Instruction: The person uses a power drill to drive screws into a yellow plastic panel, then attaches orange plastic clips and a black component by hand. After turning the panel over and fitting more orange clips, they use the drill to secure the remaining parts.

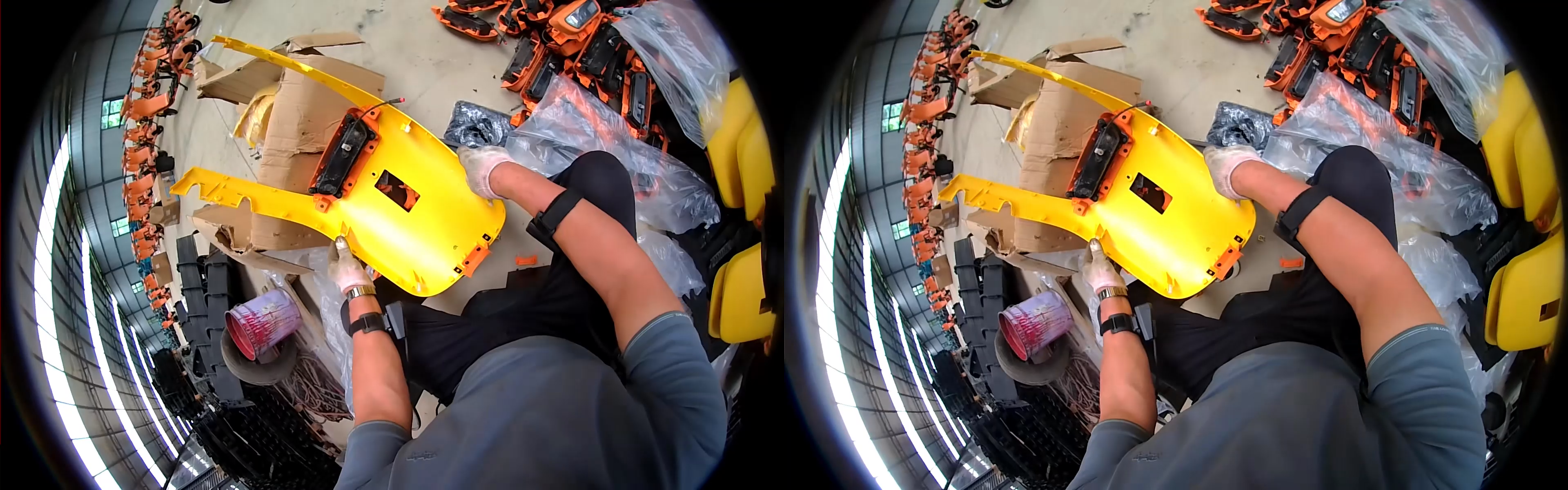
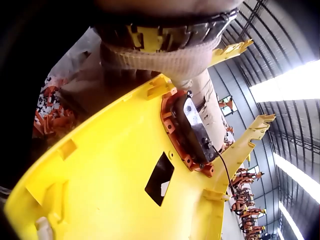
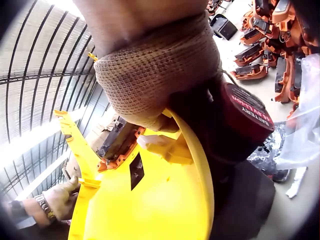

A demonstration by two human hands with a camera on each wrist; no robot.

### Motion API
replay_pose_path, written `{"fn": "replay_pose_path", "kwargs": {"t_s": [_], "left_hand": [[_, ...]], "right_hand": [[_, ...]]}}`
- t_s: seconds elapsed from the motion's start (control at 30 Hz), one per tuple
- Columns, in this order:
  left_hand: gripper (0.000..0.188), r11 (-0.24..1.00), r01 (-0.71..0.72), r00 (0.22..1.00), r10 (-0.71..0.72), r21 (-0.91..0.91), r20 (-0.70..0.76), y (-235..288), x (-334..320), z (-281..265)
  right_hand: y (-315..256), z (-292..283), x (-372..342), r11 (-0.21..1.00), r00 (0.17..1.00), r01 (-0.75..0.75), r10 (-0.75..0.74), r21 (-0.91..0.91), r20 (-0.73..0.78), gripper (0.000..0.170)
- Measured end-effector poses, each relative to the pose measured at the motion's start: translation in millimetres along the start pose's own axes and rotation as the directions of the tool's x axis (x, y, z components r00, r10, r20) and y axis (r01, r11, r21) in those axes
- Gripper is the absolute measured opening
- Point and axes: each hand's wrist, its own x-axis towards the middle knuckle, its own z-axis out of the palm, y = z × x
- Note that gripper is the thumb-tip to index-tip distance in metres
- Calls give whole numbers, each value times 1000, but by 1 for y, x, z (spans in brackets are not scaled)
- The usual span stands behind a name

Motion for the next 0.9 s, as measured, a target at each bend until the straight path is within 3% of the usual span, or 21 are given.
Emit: {"fn": "replay_pose_path", "kwargs": {"t_s": [0.13, 0.23, 0.4, 0.5, 0.57, 0.63, 0.73, 0.77, 0.87, 0.9], "left_hand": [[55, 960, 224, 972, -208, -167, 109, 4, -19, 4], [51, 864, 313, 940, -222, -394, 259, -34, -20, 7], [38, 837, 399, 913, -327, -373, 243, -15, -26, 4], [38, 833, 343, 934, -256, -434, 247, 4, -36, -1], [39, 833, 284, 954, -194, -474, 230, 29, -48, -7], [42, 841, 200, 971, -103, -503, 214, 39, -53, -12], [42, 837, 94, 983, 8, -538, 184, 73, -71, -15], [40, 835, 108, 991, -44, -539, 130, 89, -86, -11], [36, 864, -31, 997, 63, -503, 47, 94, -92, -9], [35, 857, -36, 998, 55, -514, 22, 102, -97, -7]], "right_hand": [[4, 8, 9, 990, 997, -37, 45, 133, -58, 47], [9, 15, 18, 963, 997, -43, 57, 265, -45, 40], [11, 11, 7, 928, 983, 57, 13, 368, -184, 36], [7, 6, -14, 875, 973, 119, -7, 469, -233, 34], [9, 11, -17, 843, 941, 238, -77, 483, -329, 34], [15, 8, -30, 890, 877, 340, -184, 304, -443, 42], [17, 6, -58, 797, 830, 431, -164, 424, -534, 49], [20, -1, -76, 877, 804, 378, -152, 296, -575, 57], [26, 1, -120, 914, 675, 392, -205, 109, -709, 59], [15, 0, -140, 909, 697, 401, -222, 113, -682, 59]]}}
